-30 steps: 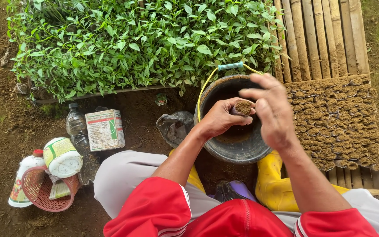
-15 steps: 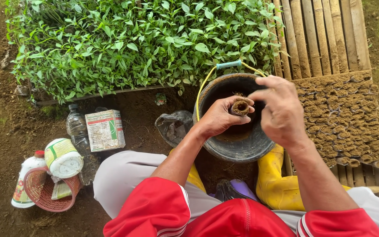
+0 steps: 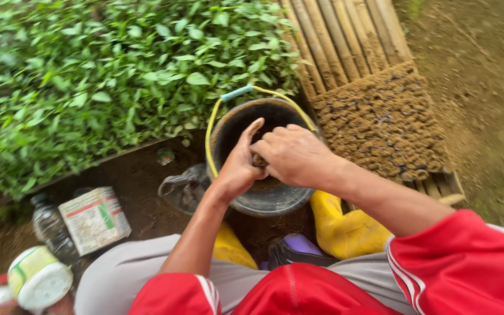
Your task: Filling small plastic bags with soil from a bucket and placing them into a seedling tray for planting.
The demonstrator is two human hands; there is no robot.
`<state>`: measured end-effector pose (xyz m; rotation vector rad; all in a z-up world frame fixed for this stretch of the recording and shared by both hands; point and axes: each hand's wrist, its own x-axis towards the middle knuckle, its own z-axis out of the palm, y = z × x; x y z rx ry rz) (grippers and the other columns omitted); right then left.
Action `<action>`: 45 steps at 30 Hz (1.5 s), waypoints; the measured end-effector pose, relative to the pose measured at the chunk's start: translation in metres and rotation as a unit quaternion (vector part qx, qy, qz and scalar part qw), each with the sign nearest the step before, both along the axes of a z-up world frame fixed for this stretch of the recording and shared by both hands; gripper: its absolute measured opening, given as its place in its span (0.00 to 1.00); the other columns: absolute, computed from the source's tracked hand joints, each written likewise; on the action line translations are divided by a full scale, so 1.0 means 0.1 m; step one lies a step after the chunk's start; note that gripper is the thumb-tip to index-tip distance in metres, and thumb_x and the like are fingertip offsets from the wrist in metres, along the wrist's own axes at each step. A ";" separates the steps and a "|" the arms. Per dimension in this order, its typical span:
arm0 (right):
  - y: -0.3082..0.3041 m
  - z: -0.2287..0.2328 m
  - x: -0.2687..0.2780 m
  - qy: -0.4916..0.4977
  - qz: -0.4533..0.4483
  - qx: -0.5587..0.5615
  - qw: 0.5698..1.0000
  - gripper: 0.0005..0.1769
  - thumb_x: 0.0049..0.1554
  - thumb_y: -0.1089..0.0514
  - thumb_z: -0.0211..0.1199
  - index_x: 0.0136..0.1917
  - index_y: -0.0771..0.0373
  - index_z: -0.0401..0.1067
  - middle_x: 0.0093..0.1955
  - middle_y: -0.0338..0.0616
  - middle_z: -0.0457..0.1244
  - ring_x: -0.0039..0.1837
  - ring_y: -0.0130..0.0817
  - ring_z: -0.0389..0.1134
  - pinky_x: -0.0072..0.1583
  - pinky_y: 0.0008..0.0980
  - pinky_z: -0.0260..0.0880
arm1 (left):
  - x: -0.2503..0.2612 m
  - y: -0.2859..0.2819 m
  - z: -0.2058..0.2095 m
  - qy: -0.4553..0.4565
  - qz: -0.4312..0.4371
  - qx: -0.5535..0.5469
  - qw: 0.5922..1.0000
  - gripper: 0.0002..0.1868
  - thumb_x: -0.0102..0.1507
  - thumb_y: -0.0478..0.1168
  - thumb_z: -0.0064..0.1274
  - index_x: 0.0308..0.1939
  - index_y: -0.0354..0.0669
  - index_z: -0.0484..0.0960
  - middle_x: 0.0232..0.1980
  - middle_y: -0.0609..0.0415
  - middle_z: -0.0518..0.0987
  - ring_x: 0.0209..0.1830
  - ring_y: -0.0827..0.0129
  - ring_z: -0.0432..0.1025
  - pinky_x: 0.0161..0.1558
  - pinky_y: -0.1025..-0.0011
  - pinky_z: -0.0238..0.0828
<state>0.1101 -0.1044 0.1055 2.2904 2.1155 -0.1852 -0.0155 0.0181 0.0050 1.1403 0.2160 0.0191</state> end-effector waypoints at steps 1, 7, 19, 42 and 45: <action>-0.02 -0.08 0.04 -0.018 0.022 -0.005 1.000 0.22 0.46 0.44 0.70 0.49 0.53 0.67 0.43 0.38 0.62 0.49 0.40 0.66 0.54 0.41 0.65 | 0.02 -0.04 -0.10 0.007 0.002 -0.046 0.999 0.61 0.48 0.16 0.50 0.82 0.47 0.42 0.59 0.41 0.76 0.49 0.63 0.73 0.50 0.72 0.76; -0.37 0.38 0.86 -0.106 0.009 -0.018 0.994 0.20 0.49 0.37 0.66 0.49 0.49 0.68 0.42 0.35 0.65 0.47 0.37 0.70 0.49 0.40 0.67 | 0.04 -0.06 -0.03 0.073 -0.005 0.003 0.997 0.63 0.50 0.23 0.60 0.81 0.57 0.40 0.78 0.34 0.55 0.72 0.31 0.59 0.66 0.40 0.61; -3.29 0.29 1.92 0.015 -0.587 -0.157 0.794 0.15 0.70 0.47 0.56 0.56 0.57 0.78 0.43 0.48 0.72 0.31 0.32 0.61 0.34 0.32 0.65 | -0.03 -0.11 0.36 0.215 0.048 0.103 0.970 0.49 0.49 0.31 0.51 0.76 0.38 0.55 0.78 0.41 0.58 0.78 0.48 0.55 0.72 0.50 0.53; -4.47 -2.10 2.01 0.195 -0.823 -0.046 0.531 0.20 0.65 0.50 0.54 0.52 0.69 0.76 0.42 0.51 0.70 0.40 0.42 0.67 0.41 0.37 0.65 | 0.15 -0.50 0.43 0.313 0.068 0.120 0.940 0.42 0.50 0.30 0.51 0.72 0.39 0.64 0.75 0.45 0.66 0.71 0.54 0.65 0.69 0.58 0.60; -4.60 -2.23 1.97 0.203 -0.840 -0.031 0.502 0.19 0.65 0.52 0.52 0.52 0.70 0.76 0.42 0.50 0.69 0.39 0.41 0.66 0.40 0.36 0.64 | 0.16 -0.49 0.43 0.314 0.067 0.116 0.940 0.42 0.50 0.30 0.52 0.71 0.38 0.65 0.74 0.45 0.66 0.71 0.54 0.65 0.68 0.59 0.60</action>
